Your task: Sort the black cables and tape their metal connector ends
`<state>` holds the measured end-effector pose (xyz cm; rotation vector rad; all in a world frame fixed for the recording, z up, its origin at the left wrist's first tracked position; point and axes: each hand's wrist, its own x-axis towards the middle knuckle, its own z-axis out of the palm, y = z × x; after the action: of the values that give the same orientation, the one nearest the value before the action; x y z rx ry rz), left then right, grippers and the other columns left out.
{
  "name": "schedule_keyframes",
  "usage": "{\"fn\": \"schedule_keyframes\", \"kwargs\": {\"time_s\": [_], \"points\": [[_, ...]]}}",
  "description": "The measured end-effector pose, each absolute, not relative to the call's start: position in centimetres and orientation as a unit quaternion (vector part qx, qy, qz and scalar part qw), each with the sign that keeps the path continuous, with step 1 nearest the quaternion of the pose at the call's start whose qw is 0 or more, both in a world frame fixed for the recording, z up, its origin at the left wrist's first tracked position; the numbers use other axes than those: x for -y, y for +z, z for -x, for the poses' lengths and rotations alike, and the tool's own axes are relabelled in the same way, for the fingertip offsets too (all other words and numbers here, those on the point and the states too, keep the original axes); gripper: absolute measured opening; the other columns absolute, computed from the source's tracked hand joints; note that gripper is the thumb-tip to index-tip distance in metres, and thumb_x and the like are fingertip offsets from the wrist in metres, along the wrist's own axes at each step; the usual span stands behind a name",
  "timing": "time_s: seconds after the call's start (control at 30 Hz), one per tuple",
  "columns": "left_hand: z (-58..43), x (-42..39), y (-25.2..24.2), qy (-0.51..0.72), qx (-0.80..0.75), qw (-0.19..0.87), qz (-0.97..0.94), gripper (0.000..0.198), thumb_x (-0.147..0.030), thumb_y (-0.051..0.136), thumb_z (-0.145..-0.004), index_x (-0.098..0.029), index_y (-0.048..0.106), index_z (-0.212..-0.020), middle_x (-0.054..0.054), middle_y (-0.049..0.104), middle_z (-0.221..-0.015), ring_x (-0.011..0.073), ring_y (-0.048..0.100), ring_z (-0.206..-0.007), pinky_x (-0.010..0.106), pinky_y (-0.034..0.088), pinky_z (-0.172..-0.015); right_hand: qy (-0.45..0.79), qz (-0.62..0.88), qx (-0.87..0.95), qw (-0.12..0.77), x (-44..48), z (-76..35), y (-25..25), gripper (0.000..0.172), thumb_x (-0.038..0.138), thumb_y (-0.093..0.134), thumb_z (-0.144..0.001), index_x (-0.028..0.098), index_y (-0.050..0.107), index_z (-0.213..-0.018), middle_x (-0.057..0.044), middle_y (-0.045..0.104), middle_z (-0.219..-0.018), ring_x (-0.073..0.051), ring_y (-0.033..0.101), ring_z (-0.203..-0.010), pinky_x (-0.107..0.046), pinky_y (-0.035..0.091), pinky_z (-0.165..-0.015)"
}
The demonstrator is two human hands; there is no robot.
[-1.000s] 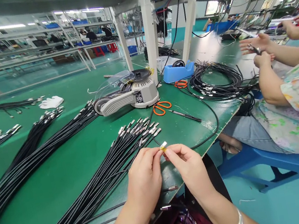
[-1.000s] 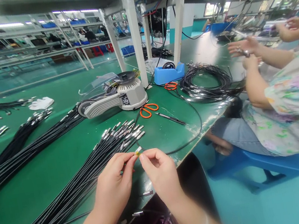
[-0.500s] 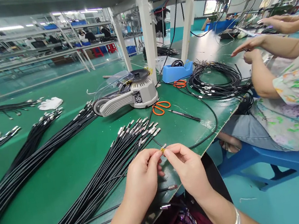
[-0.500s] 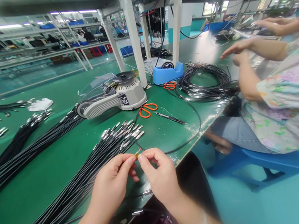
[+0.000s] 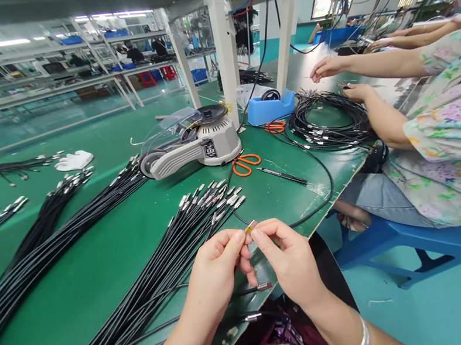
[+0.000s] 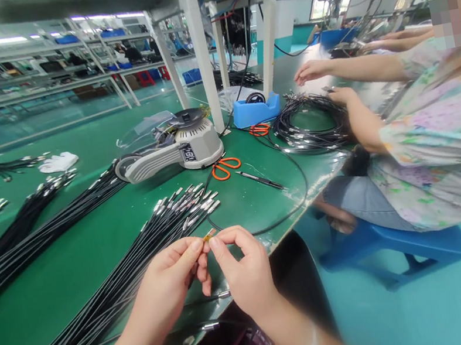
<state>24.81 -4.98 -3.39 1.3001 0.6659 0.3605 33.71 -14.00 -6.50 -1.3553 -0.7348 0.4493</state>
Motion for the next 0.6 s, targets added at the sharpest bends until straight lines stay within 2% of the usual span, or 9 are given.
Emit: {"fn": "schedule_keyframes", "kwargs": {"time_s": [0.4, 0.6], "points": [[-24.74, 5.46, -3.12, 0.157, -0.262, 0.797, -0.520, 0.026, -0.034, 0.055, -0.083, -0.014, 0.054, -0.067, -0.005, 0.048, -0.049, 0.0080, 0.049, -0.037, 0.019, 0.036, -0.039, 0.187, 0.611, 0.348, 0.686, 14.35, -33.65, -6.26, 0.015, 0.025, 0.054, -0.088, 0.018, 0.061, -0.077, -0.004, 0.063, -0.082, -0.017, 0.061, -0.082, -0.032, 0.047, -0.080], [-25.24, 5.85, -2.96, 0.207, -0.335, 0.682, -0.616, 0.028, -0.038, 0.056, -0.081, -0.015, 0.050, -0.065, -0.007, 0.049, -0.050, 0.0083, 0.050, -0.038, 0.021, 0.040, -0.043, 0.131, 0.638, 0.361, 0.667, 14.78, -33.74, -5.68, 0.013, 0.021, 0.056, -0.086, 0.018, 0.062, -0.075, -0.003, 0.063, -0.081, -0.016, 0.060, -0.081, -0.029, 0.046, -0.077]]}}
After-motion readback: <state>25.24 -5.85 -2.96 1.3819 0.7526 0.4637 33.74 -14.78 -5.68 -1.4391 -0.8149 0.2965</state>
